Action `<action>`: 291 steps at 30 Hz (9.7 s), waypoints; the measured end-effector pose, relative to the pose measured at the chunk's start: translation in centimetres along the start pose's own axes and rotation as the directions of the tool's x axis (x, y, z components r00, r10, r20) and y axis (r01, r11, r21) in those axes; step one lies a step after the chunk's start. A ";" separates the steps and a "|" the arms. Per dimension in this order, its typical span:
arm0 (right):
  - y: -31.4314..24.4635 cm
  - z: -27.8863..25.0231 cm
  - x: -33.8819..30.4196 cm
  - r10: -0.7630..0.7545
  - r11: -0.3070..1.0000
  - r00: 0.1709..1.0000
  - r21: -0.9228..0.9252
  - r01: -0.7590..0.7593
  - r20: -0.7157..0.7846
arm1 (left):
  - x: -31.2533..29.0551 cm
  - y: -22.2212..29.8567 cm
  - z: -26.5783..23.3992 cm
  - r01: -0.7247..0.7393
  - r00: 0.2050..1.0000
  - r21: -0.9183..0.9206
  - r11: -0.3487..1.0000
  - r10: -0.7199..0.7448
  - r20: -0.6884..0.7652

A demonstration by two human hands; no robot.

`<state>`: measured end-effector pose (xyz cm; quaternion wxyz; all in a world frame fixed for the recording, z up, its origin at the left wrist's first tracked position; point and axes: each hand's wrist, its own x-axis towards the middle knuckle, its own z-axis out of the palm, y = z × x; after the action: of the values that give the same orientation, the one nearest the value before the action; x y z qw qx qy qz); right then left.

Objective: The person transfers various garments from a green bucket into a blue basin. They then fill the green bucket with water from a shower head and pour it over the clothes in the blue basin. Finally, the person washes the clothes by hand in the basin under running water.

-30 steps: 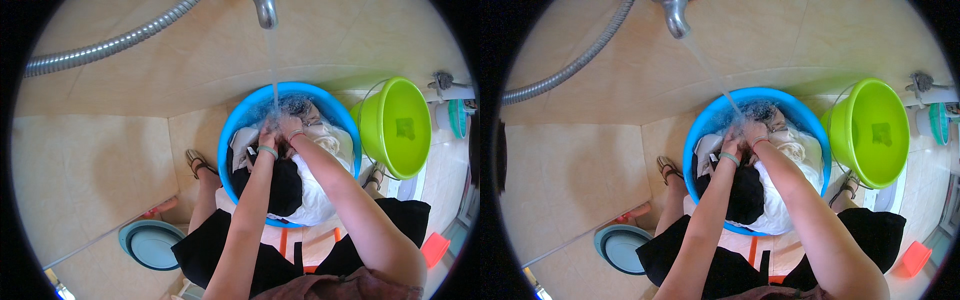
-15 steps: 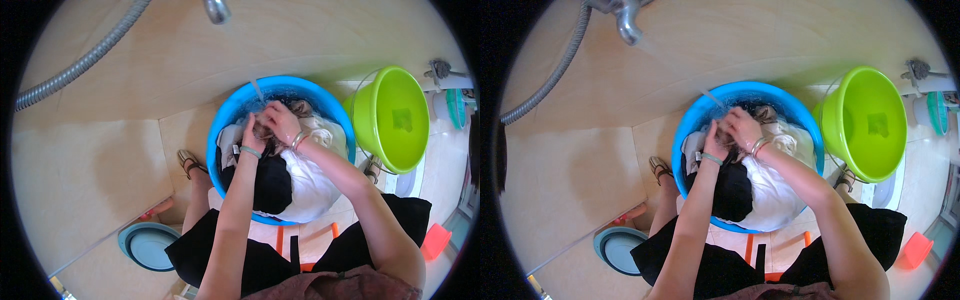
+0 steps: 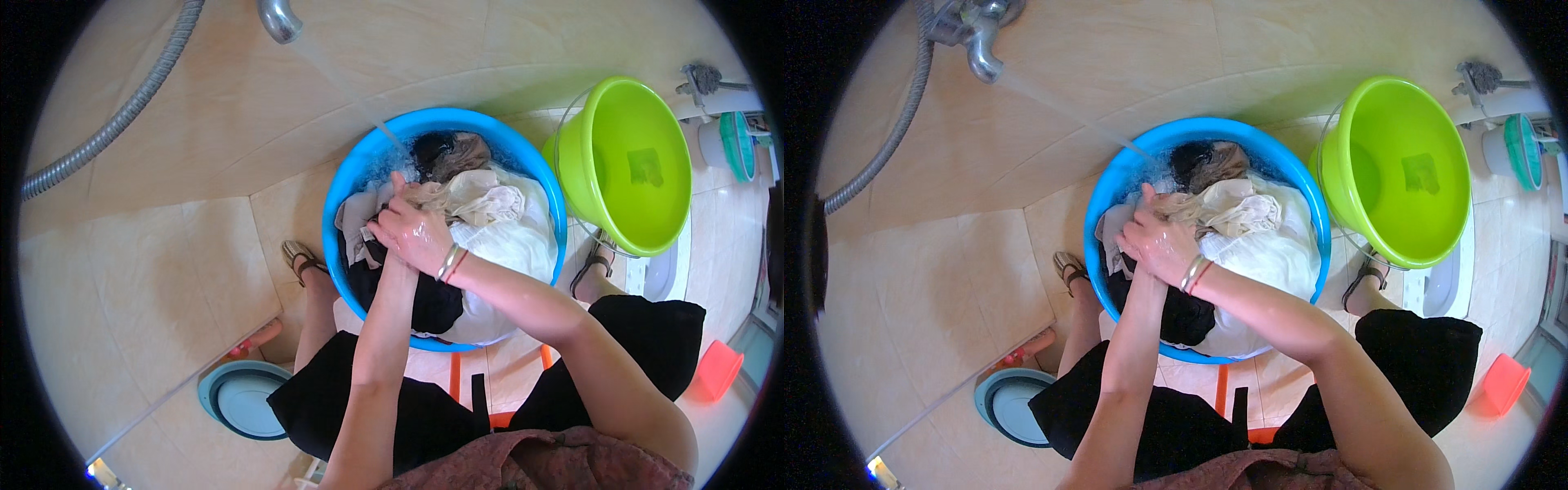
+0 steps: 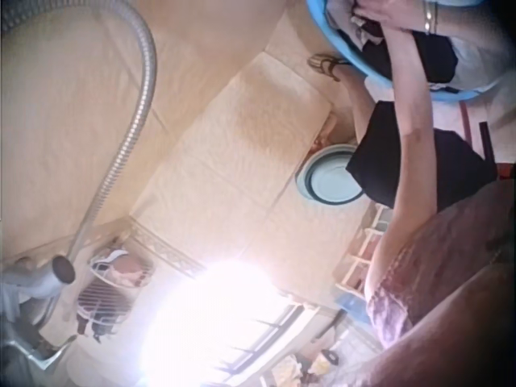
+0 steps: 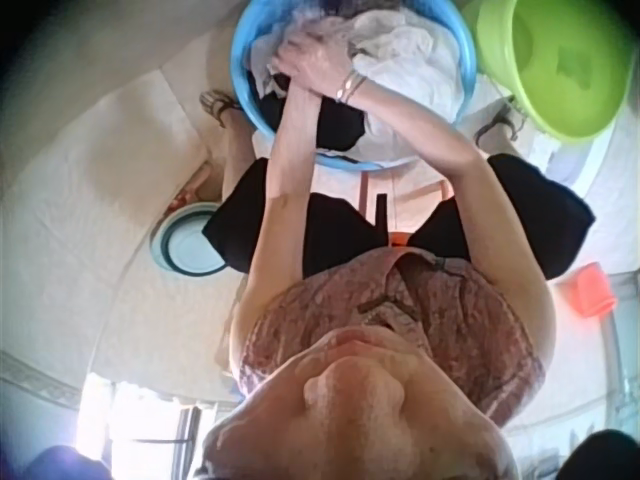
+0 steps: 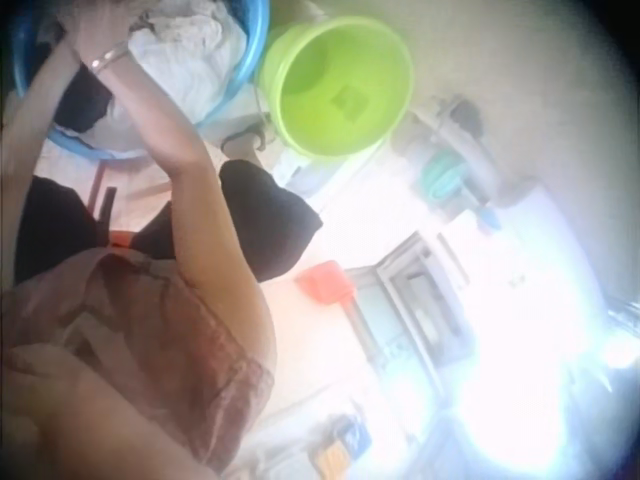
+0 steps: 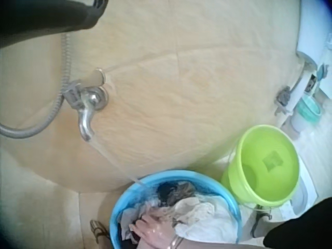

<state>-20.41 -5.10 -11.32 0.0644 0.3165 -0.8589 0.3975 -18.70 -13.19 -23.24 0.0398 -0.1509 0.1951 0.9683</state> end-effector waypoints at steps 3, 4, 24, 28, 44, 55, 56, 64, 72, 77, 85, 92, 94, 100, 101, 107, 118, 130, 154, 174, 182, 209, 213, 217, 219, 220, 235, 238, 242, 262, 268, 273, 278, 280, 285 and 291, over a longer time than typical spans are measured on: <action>0.6 2.1 1.5 0.083 0.997 0.996 -0.004 -0.083 0.027 | 0.6 -1.3 -2.8 -0.101 0.977 -0.119 0.988 0.121 0.174; 0.7 2.6 1.9 0.035 0.999 0.994 -0.019 -0.033 0.099 | -0.4 -0.4 -2.6 -0.163 0.986 0.007 0.987 0.163 -0.029; 11.5 5.3 1.7 0.438 0.887 0.725 -0.384 -0.255 0.531 | 3.2 0.5 -5.5 0.143 0.829 0.710 0.689 0.309 -0.466; 14.3 7.6 0.7 0.443 0.874 0.694 -0.447 -0.193 0.567 | 4.8 -0.9 -7.0 0.143 0.815 0.748 0.648 0.352 -0.461; 1.8 -0.6 -0.7 -0.163 0.981 0.973 0.137 0.141 0.164 | 2.4 2.9 2.2 0.093 0.978 0.130 0.987 -0.066 -0.196; -0.7 0.0 1.3 -0.062 0.998 0.993 -0.001 0.062 -0.096 | -0.6 1.9 5.6 0.044 0.952 -0.039 0.998 -0.054 -0.302; -0.2 0.2 1.6 -0.044 0.999 0.994 0.011 0.046 -0.104 | -0.9 1.3 5.7 0.001 0.957 -0.033 0.999 -0.011 -0.290; 11.7 0.0 2.0 0.408 0.905 0.901 -0.194 -0.378 0.147 | -0.5 0.6 6.7 0.004 0.829 0.393 0.920 0.217 -0.515; 11.6 0.7 0.8 0.233 0.929 0.919 -0.353 -0.112 0.320 | 1.3 2.2 4.3 0.087 0.896 0.964 0.250 0.403 -0.186; 12.6 3.2 1.0 0.288 0.894 0.817 -0.445 -0.043 0.500 | 4.0 2.0 0.5 0.409 0.888 0.896 -0.172 0.299 -0.348; 14.1 6.6 2.2 0.438 0.861 0.711 -0.484 -0.157 0.550 | 5.8 0.4 -2.4 0.461 0.855 0.866 -0.194 0.358 -0.375; 9.6 0.8 0.7 0.024 0.992 0.980 0.120 -0.048 0.195 | 3.7 1.9 0.8 0.156 0.852 0.150 0.976 -0.056 -0.521; 6.2 0.1 0.2 -0.153 0.980 0.984 0.143 0.139 0.094 | 3.1 4.6 1.9 0.258 0.959 -0.015 0.966 -0.258 -0.120; -2.0 -3.6 -1.3 -0.074 0.966 0.993 0.254 0.047 0.096 | 1.0 4.4 6.4 0.149 0.972 -0.003 0.989 -0.147 -0.186; -2.3 -3.5 -1.2 -0.088 0.969 0.993 0.236 0.069 0.072 | 0.6 4.4 6.3 0.186 0.971 -0.092 0.978 -0.197 -0.138; -1.4 -2.6 0.7 -0.100 0.995 0.988 -0.015 0.099 -0.116 | -1.8 1.8 9.4 -0.002 0.978 0.091 0.996 0.021 -0.210; 10.7 0.2 2.1 0.460 0.888 0.886 -0.055 -0.457 0.066 | -0.5 3.0 7.5 0.051 0.834 0.517 0.854 0.249 -0.493; 12.3 3.2 1.7 0.283 0.918 0.742 -0.396 -0.026 0.608 | 3.4 1.5 -0.2 0.268 0.936 0.926 -0.267 0.298 -0.185; -0.9 -6.9 -0.3 -0.019 0.871 1.000 0.492 0.010 0.013 | -1.9 5.3 7.5 0.166 0.984 0.160 0.973 -0.152 -0.094; -1.8 -9.0 -0.7 0.404 0.617 0.895 0.779 -0.111 -0.192 | -10.4 0.7 17.5 0.194 0.963 -0.090 0.977 -0.207 -0.170; -6.6 -9.7 -2.8 -0.136 0.950 0.955 0.237 0.201 -0.262 | -8.9 1.4 15.3 0.007 1.000 0.062 0.998 -0.005 -0.020; -2.0 -10.4 -1.7 0.514 0.411 0.857 0.864 -0.290 0.042 | -8.6 2.2 17.5 -0.023 0.970 -0.032 0.999 0.015 -0.242; -0.1 -11.4 -2.5 0.486 0.526 0.870 0.770 -0.362 0.078 | -9.4 2.6 19.6 -0.027 0.988 -0.039 0.999 0.020 -0.153; 0.8 -13.4 -4.0 0.503 0.537 0.862 0.757 -0.372 0.066 | -8.3 1.3 22.1 -0.068 0.995 0.333 0.940 0.086 -0.041; 1.9 -14.8 -4.4 0.597 0.491 0.792 0.838 -0.240 -0.123 | -8.1 0.2 24.4 -0.077 0.996 0.504 0.860 0.087 0.005; 2.5 -15.4 -4.6 0.641 0.469 0.739 0.868 -0.163 -0.207 | -7.9 -0.5 25.7 -0.084 0.996 0.524 0.847 0.069 0.048; 13.0 -24.1 -7.4 0.715 0.506 0.625 -0.386 -0.772 -0.313 | -5.2 -4.1 17.3 0.207 0.968 0.648 0.733 -0.058 -0.244; 8.8 -24.3 -5.0 0.708 0.450 0.629 -0.482 -0.752 -0.320 | -4.7 -2.7 14.3 0.194 0.949 0.570 0.799 -0.005 -0.316; 7.7 -19.1 -2.5 0.375 0.906 0.917 -0.157 -0.393 -0.133 | -3.8 -1.5 10.6 0.107 0.910 0.405 0.908 0.074 -0.407; 0.9 -13.5 4.7 0.251 0.686 0.940 0.643 -0.341 0.230 | -1.9 1.5 7.9 0.190 0.897 0.204 0.960 -0.086 -0.434; -2.1 -16.5 6.4 0.206 0.233 0.955 0.937 -0.259 0.213 | -0.5 2.5 10.3 0.197 0.914 0.189 0.962 -0.110 -0.390; 4.8 -11.8 5.3 0.288 0.637 0.914 0.656 -0.406 0.285 | 1.6 2.7 6.0 -0.015 0.962 0.113 0.994 0.045 -0.269; 11.8 -2.5 -0.1 0.341 0.940 0.905 -0.083 -0.331 0.254 | 0.8 2.2 3.3 -0.156 0.861 0.304 0.940 0.280 -0.425; 11.0 -1.3 0.2 0.333 0.943 0.865 -0.147 -0.299 0.375 | 0.4 2.0 2.7 -0.039 0.863 0.374 0.927 0.220 -0.455; 11.7 3.0 0.5 0.446 0.879 0.759 -0.393 -0.271 0.474 | 1.6 1.2 1.1 0.122 0.859 0.432 0.894 0.123 -0.496; 14.9 6.6 0.7 0.475 0.841 0.615 -0.530 -0.107 0.630 | 4.1 0.2 -3.3 0.230 0.833 0.522 0.822 0.112 -0.542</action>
<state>-28.93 -2.99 -25.09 -0.2871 0.2783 -0.9160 0.0333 -21.74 -14.63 -27.37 0.0564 -0.4100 0.4716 0.7786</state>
